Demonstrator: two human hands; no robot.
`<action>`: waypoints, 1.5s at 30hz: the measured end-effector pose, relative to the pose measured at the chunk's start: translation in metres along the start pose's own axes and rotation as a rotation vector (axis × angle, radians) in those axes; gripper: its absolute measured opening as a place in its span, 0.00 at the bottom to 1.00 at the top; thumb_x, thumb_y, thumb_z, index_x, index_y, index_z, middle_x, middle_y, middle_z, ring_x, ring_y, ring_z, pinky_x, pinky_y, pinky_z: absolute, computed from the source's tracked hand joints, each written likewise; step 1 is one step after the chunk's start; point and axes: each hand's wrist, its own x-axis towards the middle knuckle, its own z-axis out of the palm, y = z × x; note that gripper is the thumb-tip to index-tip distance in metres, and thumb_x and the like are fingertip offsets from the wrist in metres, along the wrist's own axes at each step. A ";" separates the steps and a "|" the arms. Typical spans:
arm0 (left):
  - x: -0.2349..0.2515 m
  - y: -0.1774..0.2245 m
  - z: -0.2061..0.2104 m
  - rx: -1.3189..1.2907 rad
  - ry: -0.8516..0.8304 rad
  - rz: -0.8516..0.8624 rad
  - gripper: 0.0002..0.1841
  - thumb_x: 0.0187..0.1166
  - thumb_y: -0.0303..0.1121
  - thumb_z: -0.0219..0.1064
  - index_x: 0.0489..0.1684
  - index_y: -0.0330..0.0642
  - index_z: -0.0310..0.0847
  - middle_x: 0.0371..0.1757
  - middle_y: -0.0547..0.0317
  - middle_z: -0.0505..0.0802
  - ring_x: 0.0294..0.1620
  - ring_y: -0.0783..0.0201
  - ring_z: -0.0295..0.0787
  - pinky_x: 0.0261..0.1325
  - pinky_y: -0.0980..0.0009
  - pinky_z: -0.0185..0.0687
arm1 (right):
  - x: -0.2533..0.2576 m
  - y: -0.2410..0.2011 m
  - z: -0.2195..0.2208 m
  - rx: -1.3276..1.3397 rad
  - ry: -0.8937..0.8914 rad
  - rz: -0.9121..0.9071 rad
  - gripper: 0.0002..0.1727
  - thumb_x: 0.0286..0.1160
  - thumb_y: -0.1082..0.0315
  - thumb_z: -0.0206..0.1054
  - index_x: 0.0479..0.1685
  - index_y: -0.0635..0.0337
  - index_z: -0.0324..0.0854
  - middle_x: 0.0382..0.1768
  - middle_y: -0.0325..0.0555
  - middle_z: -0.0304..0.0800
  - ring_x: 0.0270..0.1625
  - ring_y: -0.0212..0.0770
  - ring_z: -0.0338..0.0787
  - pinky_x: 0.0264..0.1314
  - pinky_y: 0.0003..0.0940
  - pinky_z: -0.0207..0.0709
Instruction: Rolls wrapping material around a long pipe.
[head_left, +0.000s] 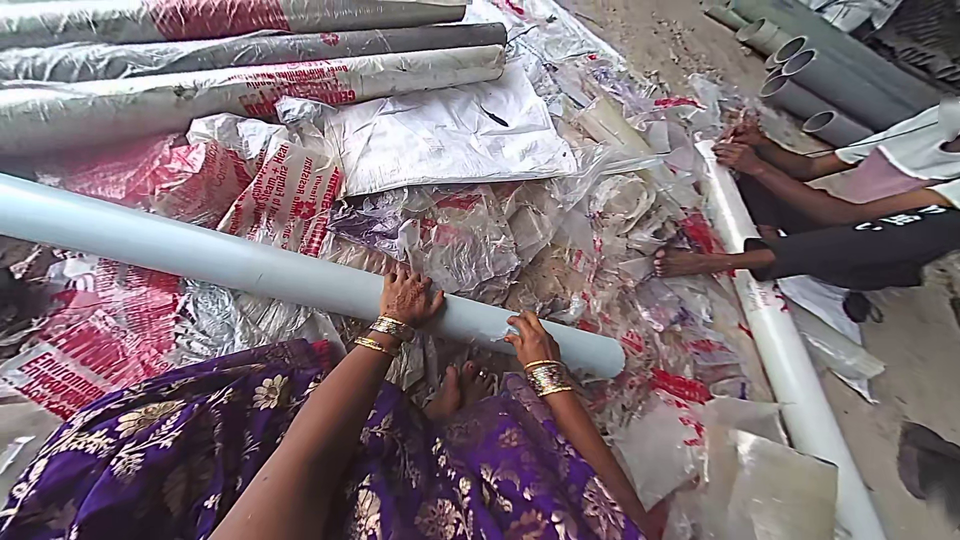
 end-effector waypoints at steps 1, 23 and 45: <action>0.000 0.000 -0.001 0.001 -0.010 -0.005 0.32 0.88 0.58 0.46 0.66 0.41 0.84 0.69 0.39 0.88 0.76 0.37 0.79 0.78 0.37 0.63 | 0.005 -0.005 -0.002 -0.034 -0.052 0.026 0.16 0.83 0.69 0.65 0.67 0.63 0.84 0.73 0.62 0.81 0.67 0.62 0.88 0.66 0.59 0.80; 0.012 0.008 -0.007 -0.068 -0.064 0.004 0.23 0.89 0.45 0.53 0.54 0.34 0.88 0.63 0.39 0.91 0.75 0.40 0.80 0.79 0.40 0.64 | -0.057 0.010 0.016 0.054 0.217 -0.121 0.10 0.78 0.76 0.65 0.50 0.70 0.89 0.51 0.66 0.92 0.48 0.66 0.94 0.46 0.64 0.84; -0.018 0.027 0.061 -0.001 0.317 0.392 0.30 0.91 0.52 0.42 0.75 0.46 0.82 0.68 0.36 0.88 0.71 0.30 0.82 0.73 0.31 0.67 | -0.026 -0.022 0.045 0.037 0.172 -0.150 0.07 0.72 0.79 0.66 0.39 0.75 0.87 0.49 0.68 0.89 0.42 0.65 0.94 0.42 0.59 0.86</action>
